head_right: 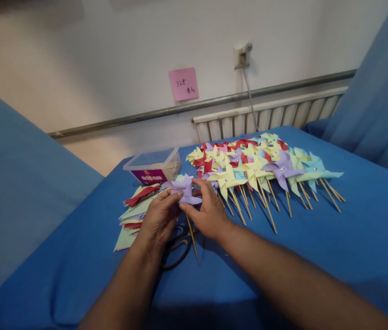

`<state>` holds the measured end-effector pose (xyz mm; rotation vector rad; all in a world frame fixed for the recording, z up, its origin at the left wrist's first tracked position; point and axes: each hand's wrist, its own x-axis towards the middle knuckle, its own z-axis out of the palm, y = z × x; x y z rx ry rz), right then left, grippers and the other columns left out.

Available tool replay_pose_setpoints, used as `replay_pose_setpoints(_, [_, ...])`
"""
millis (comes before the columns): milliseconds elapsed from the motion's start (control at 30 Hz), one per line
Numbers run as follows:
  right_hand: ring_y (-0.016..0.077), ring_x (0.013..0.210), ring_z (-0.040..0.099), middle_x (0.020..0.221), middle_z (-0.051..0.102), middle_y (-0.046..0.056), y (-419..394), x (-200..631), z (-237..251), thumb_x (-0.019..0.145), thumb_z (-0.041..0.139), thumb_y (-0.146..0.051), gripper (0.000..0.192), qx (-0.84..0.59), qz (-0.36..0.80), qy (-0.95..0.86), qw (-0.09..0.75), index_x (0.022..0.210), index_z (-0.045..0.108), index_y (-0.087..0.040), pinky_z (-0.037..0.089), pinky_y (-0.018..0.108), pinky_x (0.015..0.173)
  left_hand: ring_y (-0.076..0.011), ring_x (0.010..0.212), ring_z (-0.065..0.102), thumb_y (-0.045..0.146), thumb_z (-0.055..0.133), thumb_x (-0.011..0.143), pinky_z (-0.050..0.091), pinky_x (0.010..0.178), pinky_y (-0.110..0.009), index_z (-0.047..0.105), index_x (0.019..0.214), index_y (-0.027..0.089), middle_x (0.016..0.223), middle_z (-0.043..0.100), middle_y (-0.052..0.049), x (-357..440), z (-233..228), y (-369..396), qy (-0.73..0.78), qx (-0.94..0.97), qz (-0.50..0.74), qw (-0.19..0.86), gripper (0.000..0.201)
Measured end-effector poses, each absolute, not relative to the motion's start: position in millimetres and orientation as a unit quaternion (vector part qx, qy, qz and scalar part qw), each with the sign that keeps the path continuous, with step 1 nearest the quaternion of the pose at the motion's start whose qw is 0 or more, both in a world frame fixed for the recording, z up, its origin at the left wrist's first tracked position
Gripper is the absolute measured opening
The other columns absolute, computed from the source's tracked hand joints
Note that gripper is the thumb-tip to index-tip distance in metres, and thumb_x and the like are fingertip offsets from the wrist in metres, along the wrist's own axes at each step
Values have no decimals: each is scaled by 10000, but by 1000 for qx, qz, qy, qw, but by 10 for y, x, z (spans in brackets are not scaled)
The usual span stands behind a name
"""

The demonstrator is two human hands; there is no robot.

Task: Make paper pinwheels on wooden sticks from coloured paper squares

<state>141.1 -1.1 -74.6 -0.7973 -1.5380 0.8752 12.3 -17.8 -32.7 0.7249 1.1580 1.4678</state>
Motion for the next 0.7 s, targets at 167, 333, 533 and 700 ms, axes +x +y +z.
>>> replay_pose_setpoints(167, [178,800,615,897,679,42,73,1413,-776,794,651,-462,318,-318,553,-525,563,963,643,-192,497,326,744,-109,596,580,231,825,562,448,605,-220,689,743,124,680,670,-24,113,-333,-164,487,322,613,532,250])
replay_pose_setpoints(333, [143,633,548,660,618,-11,98,1416,-753,722,719,-473,286,-325,567,-515,555,735,653,-195,451,288,623,-97,543,552,222,817,552,424,571,-216,677,687,129,624,653,-10,153,-332,-178,501,332,601,527,215])
replay_pose_setpoints(533, [169,785,647,877,722,19,82,1427,-662,619,821,-373,361,-274,681,-440,517,909,707,-192,490,326,778,-106,571,563,227,805,572,448,599,-223,679,667,131,627,640,-11,185,-338,-199,508,351,580,531,184])
replay_pose_setpoints(700, [165,738,653,830,729,18,156,1467,-707,589,844,-336,348,-290,689,-401,530,875,718,-180,491,327,748,-111,598,565,286,794,626,469,586,-222,706,707,124,682,653,-31,162,-308,-217,490,350,572,556,201])
